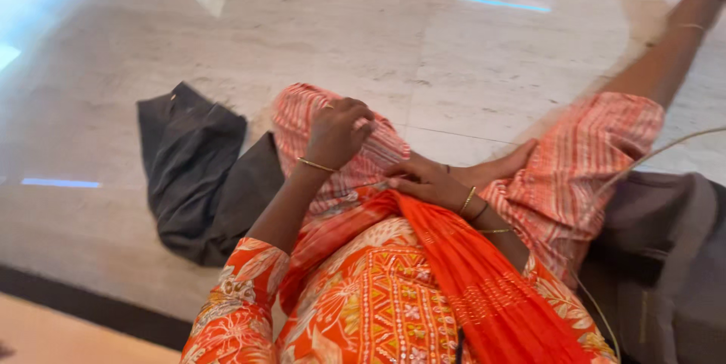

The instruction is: The person sits on a tiled floor and folds a white shirt by hand, smoothing the fabric and folding the sleeves and body into a compact shape. After folding the shirt, the person places it into a brown bag. The person then picks up a pair of dark trousers, lays them flat, and begins folding them.

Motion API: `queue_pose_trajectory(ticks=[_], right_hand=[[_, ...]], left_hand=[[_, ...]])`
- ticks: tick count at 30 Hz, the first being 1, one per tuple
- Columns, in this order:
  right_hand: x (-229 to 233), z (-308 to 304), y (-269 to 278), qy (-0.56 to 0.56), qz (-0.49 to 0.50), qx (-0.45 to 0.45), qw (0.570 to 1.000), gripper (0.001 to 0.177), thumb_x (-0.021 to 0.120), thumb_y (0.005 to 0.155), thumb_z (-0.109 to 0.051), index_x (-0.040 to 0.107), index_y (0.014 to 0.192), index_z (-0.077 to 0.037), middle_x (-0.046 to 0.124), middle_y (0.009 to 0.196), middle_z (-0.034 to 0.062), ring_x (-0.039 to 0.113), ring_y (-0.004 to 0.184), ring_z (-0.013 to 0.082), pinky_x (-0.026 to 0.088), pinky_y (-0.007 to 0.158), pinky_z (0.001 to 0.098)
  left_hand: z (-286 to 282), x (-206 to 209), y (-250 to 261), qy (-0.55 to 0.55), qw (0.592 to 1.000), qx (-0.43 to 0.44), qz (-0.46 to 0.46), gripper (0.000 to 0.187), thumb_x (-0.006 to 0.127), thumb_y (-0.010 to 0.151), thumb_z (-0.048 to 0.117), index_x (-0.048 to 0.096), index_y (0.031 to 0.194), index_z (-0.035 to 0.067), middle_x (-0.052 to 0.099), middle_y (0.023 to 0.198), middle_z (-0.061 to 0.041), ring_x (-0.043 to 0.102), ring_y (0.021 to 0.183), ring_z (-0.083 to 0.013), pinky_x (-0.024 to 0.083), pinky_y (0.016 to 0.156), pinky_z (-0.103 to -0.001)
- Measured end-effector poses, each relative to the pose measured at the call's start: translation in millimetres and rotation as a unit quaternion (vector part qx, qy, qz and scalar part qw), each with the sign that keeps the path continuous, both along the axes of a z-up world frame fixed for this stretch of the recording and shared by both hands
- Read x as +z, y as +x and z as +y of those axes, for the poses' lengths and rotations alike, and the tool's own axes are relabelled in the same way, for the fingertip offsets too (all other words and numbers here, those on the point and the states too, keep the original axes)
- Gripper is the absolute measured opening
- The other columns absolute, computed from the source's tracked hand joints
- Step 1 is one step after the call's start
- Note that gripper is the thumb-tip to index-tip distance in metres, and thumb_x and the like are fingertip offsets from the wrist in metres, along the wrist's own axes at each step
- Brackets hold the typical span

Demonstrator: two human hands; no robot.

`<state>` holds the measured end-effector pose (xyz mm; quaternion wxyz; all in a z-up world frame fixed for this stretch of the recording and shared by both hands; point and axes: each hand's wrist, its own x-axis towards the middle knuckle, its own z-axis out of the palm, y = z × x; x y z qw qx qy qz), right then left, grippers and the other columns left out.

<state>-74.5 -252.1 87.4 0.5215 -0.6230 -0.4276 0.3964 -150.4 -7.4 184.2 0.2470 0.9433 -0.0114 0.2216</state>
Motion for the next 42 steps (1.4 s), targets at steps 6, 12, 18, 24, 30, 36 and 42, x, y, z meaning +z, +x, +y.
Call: queue_pose_trajectory(ticks=[6, 12, 18, 24, 30, 36, 42], right_hand=[[-55, 5, 18, -0.068, 0.005, -0.035, 0.997, 0.034, 0.064, 0.101, -0.028, 0.075, 0.120, -0.002, 0.070, 0.111, 0.0077, 0.066, 0.105, 0.0131, 0.053, 0.090, 0.0297], [-41, -1, 22, -0.099, 0.099, -0.055, 0.989, 0.034, 0.060, 0.102, -0.027, 0.072, 0.118, 0.000, 0.074, 0.105, 0.0034, 0.065, 0.096, 0.0080, 0.053, 0.085, 0.0262], [-33, 1, 26, -0.101, 0.164, -0.043, 0.980, 0.033, 0.057, 0.103, -0.025, 0.069, 0.121, 0.001, 0.074, 0.105, 0.0050, 0.066, 0.098, 0.0093, 0.055, 0.086, 0.0257], [-27, -4, 21, -0.118, 0.104, -0.047, 0.986, 0.033, 0.058, 0.103, -0.025, 0.071, 0.120, 0.000, 0.073, 0.103, 0.0038, 0.064, 0.095, 0.0075, 0.053, 0.084, 0.0248], [-35, -7, 21, -0.125, 0.051, -0.061, 0.989, 0.034, 0.060, 0.102, -0.026, 0.073, 0.120, -0.001, 0.076, 0.107, 0.0038, 0.065, 0.098, 0.0081, 0.054, 0.086, 0.0253], [-33, -11, 23, -0.097, 0.109, -0.040, 0.988, 0.035, 0.060, 0.102, -0.025, 0.069, 0.125, -0.001, 0.074, 0.110, 0.0036, 0.064, 0.101, 0.0078, 0.053, 0.089, 0.0254], [-21, -17, 22, -0.082, 0.095, -0.054, 0.991, 0.034, 0.062, 0.104, -0.026, 0.070, 0.120, 0.002, 0.074, 0.104, 0.0057, 0.066, 0.094, 0.0093, 0.056, 0.084, 0.0264]], left_hand=[[142, -43, -139, 0.063, 0.787, 0.580, 0.200, 0.102, 0.087, 0.070, 0.061, 0.041, 0.152, 0.023, 0.009, 0.165, -0.023, 0.009, 0.148, -0.0524, 0.024, 0.102, -0.082], [169, -112, -256, -0.166, 0.566, 0.736, 0.334, 0.139, 0.087, 0.053, 0.076, 0.005, 0.161, 0.044, -0.015, 0.167, -0.020, -0.009, 0.152, -0.0521, 0.010, 0.106, -0.085], [173, -150, -252, -0.140, 0.559, 0.789, 0.215, 0.095, 0.085, 0.068, 0.060, 0.042, 0.150, 0.040, 0.030, 0.158, -0.020, 0.038, 0.140, -0.0503, 0.040, 0.104, -0.071], [242, -186, -187, -0.230, 0.581, 0.778, 0.071, 0.056, 0.071, 0.080, 0.019, 0.062, 0.135, 0.024, 0.054, 0.133, -0.024, 0.065, 0.112, -0.0453, 0.054, 0.098, -0.051], [262, -165, 0, -0.255, 0.695, 0.663, 0.108, 0.060, 0.079, 0.073, 0.037, 0.067, 0.130, 0.025, 0.063, 0.127, -0.020, 0.064, 0.115, -0.0416, 0.049, 0.100, -0.053], [149, -80, 119, 0.044, 0.894, 0.413, 0.169, 0.023, 0.070, 0.082, 0.022, 0.077, 0.104, 0.023, 0.064, 0.121, -0.011, 0.067, 0.112, -0.0339, 0.056, 0.093, -0.047], [19, -98, 138, 0.182, 0.952, 0.122, 0.214, 0.028, 0.069, 0.082, 0.018, 0.078, 0.106, 0.030, 0.056, 0.130, -0.011, 0.056, 0.125, -0.0348, 0.044, 0.100, -0.055]])
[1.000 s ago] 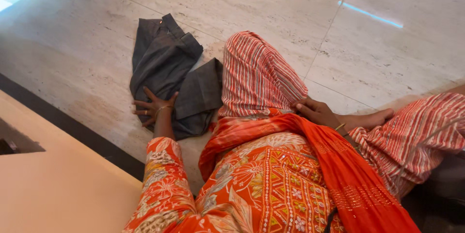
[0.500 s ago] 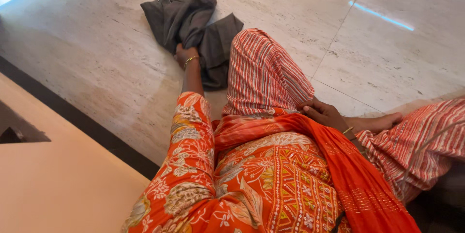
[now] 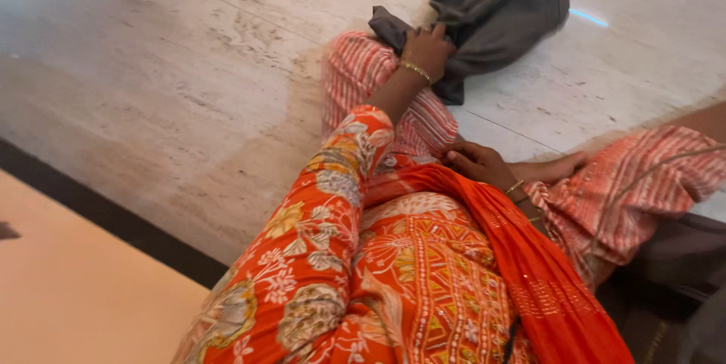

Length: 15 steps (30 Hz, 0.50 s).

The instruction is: The person sits on a tiled floor and folds a white shirt by hand, smoothing the fabric and folding the sleeves and body into a compact shape. After folding the shirt, the person places it into a brown bag. The person then picks up a pair of dark trousers, lays them flat, and begins folding them.

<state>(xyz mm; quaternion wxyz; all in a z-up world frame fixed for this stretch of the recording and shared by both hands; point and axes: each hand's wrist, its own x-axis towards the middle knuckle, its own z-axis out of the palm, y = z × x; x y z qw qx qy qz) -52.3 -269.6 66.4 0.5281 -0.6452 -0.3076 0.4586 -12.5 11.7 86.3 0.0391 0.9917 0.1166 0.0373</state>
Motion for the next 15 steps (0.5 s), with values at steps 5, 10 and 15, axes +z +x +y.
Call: queue_pose_trajectory(ticks=[5, 10, 15], right_hand=[[-15, -19, 18, -0.058, -0.114, -0.140, 0.982, 0.031, 0.064, 0.102, -0.024, 0.071, 0.120, 0.000, 0.077, 0.094, 0.0069, 0.071, 0.080, 0.0124, 0.058, 0.073, 0.0283], [-54, -36, 52, -0.010, -0.126, -0.316, 0.940, 0.029, 0.068, 0.099, -0.021, 0.070, 0.120, 0.000, 0.077, 0.102, 0.0079, 0.072, 0.090, 0.0150, 0.057, 0.081, 0.0295], [-74, -76, 91, -0.064, -0.249, -0.471, 0.844, 0.042, 0.072, 0.091, -0.013, 0.062, 0.131, -0.004, 0.071, 0.121, 0.0110, 0.069, 0.104, 0.0164, 0.056, 0.088, 0.0316]], left_hand=[[-35, -20, -13, -0.027, 0.993, -0.069, -0.091, 0.055, 0.070, 0.077, 0.014, 0.069, 0.129, 0.032, 0.047, 0.146, -0.013, 0.034, 0.141, -0.0395, 0.021, 0.110, -0.071], [-31, -13, -13, 0.010, 0.983, 0.079, -0.166, 0.056, 0.072, 0.078, 0.011, 0.067, 0.129, 0.033, 0.038, 0.156, -0.014, 0.023, 0.147, -0.0416, 0.020, 0.112, -0.069], [-42, 2, -25, 0.125, 0.961, -0.031, -0.243, 0.054, 0.067, 0.089, 0.010, 0.062, 0.142, 0.019, 0.038, 0.162, -0.014, 0.029, 0.151, -0.0340, 0.025, 0.117, -0.058]])
